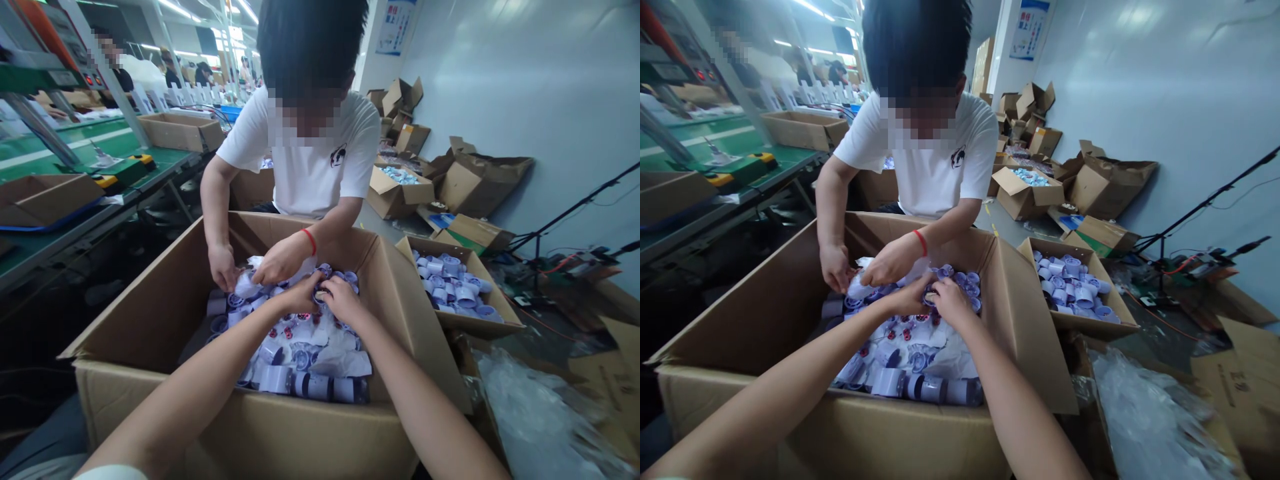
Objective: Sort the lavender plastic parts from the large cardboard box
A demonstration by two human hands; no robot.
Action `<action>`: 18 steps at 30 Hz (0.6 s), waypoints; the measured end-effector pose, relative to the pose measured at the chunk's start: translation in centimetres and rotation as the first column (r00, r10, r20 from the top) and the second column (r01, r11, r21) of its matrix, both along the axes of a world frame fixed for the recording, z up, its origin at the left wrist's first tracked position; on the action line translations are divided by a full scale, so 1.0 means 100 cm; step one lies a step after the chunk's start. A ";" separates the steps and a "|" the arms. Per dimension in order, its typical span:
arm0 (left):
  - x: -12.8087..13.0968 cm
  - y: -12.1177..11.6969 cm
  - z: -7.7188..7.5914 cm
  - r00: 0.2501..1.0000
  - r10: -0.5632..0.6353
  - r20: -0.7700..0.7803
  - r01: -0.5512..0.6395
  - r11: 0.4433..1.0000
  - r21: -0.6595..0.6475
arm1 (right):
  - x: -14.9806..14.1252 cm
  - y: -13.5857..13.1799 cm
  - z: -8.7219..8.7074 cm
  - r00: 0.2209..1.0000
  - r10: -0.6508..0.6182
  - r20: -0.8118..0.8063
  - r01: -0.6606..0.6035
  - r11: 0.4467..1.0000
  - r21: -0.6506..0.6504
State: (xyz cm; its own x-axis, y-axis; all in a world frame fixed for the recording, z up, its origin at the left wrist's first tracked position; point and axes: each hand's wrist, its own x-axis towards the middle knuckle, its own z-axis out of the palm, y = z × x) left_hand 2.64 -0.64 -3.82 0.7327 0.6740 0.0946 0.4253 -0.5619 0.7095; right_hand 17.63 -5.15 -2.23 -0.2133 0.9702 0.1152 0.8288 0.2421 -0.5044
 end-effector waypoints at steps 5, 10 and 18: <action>0.002 -0.002 -0.001 0.998 -0.013 0.068 0.009 0.998 0.062 | -0.005 -0.002 0.002 0.984 -0.064 0.164 0.054 0.997 0.064; 0.002 -0.002 0.000 0.999 0.011 0.037 -0.014 0.996 0.084 | 0.002 0.001 0.000 0.994 -0.027 0.102 0.024 0.999 0.030; 0.004 -0.002 0.003 0.998 0.020 0.062 -0.023 0.998 0.052 | 0.004 0.003 -0.009 0.988 -0.143 -0.055 0.146 0.987 0.071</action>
State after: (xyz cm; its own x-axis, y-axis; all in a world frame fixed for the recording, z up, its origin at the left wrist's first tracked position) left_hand 2.99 -0.85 -3.56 0.7096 0.6826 0.1747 0.3943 -0.5902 0.7044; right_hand 18.00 -4.84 -3.16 -0.0637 0.9786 0.1955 0.8322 0.1602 -0.5309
